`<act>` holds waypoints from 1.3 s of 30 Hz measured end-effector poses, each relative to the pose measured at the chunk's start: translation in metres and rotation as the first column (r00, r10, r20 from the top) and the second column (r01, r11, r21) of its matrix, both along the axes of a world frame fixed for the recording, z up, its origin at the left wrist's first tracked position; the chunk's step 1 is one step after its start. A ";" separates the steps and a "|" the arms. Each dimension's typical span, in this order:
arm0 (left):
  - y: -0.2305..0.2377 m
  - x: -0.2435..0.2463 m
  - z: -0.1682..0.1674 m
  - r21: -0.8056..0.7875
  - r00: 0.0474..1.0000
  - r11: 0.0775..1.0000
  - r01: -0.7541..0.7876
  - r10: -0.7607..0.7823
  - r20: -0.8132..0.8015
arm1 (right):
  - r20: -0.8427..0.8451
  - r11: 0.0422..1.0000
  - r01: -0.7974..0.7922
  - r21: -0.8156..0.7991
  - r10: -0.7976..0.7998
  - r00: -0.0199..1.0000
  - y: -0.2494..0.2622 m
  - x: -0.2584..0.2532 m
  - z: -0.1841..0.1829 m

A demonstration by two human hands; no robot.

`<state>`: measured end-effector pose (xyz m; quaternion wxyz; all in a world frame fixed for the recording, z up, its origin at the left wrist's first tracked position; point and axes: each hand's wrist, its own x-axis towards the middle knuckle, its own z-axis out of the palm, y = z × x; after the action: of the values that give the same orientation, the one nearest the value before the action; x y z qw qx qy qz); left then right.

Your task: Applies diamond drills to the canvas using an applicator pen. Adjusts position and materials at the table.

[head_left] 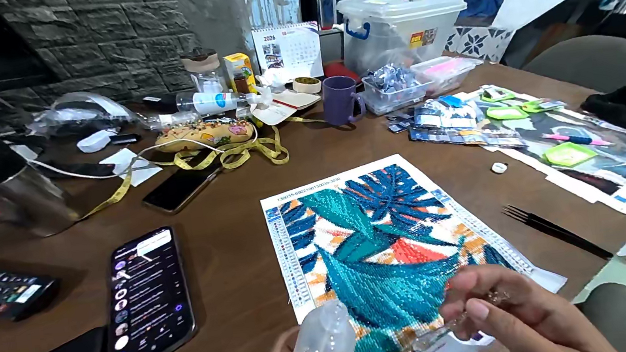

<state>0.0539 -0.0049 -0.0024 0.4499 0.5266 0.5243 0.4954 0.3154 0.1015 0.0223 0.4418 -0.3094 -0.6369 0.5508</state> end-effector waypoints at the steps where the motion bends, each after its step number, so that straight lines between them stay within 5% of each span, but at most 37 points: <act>1: 0.000 0.000 0.000 0.002 1.000 1.000 0.003 -0.003 0.001 | -0.011 1.000 -0.017 -0.002 0.017 1.000 0.000 0.000 0.001; 9: 0.001 0.000 0.001 0.014 1.000 1.000 0.011 -0.012 0.014 | -0.022 0.990 -0.143 -0.006 0.143 0.989 -0.010 -0.022 -0.004; 34: 0.002 -0.001 0.001 0.023 1.000 0.999 0.026 -0.026 -0.001 | 0.015 0.999 0.041 -0.004 -0.041 0.999 0.002 0.012 -0.001; 39: 0.002 -0.001 0.001 0.011 1.000 1.000 0.019 -0.019 0.000 | -0.024 1.000 -0.027 0.004 0.027 0.999 0.001 -0.004 -0.002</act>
<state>0.0531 -0.0029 -0.0014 0.4516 0.5341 0.5165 0.4940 0.3118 0.1026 0.0206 0.4424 -0.2933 -0.6369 0.5591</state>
